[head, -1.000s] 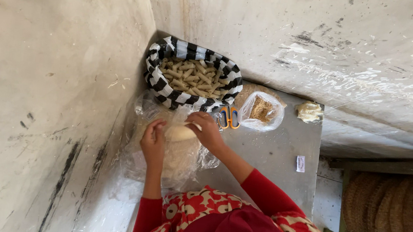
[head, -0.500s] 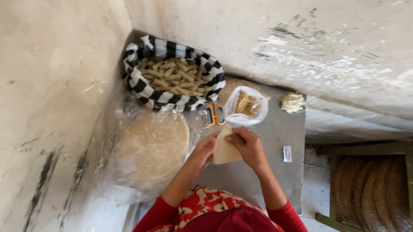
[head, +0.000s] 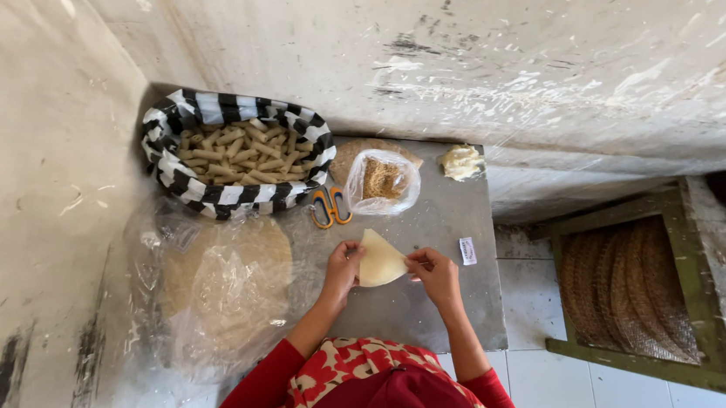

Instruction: The person places portions of a granular filling by hand onto individual wrapper sheets, then folds and rolls the sheets around the filling to create uniform cylinders.

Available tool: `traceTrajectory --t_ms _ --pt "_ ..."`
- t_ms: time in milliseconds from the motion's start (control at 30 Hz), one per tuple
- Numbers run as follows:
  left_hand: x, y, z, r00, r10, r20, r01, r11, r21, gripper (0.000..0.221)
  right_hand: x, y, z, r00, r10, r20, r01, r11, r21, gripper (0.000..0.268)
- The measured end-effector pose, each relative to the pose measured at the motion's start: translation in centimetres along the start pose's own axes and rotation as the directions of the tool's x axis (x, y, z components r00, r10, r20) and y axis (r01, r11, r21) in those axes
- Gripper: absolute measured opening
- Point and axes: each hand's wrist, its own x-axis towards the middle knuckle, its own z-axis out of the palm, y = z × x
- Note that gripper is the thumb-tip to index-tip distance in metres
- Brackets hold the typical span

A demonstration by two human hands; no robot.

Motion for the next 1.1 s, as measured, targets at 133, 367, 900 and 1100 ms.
traceTrajectory --t_ms 133,367,900,1100 --pt "0.3 -0.2 -0.4 0.999 0.044 -0.031 -0.043 0.999 0.029 0.017 -0.1 0.7 -0.1 0.994 -0.025 -0.103 0.029 0.999 0.037 0.017" --pt "-0.8 0.3 -0.5 0.971 0.213 -0.108 -0.216 0.976 -0.016 0.019 1.4 3.3 -3.1 0.966 -0.016 -0.258 0.047 0.992 0.115 0.016" --pt "-3.9 2.0 1.7 0.971 0.183 0.152 -0.181 0.983 -0.031 0.021 0.2 0.8 1.0 0.964 -0.248 0.096 0.234 0.962 0.139 0.026" --pt "-2.9 1.3 0.8 0.985 0.126 0.114 -0.118 0.990 -0.078 0.015 -0.6 -0.7 1.2 0.983 -0.161 -0.093 0.158 0.987 -0.032 0.015"
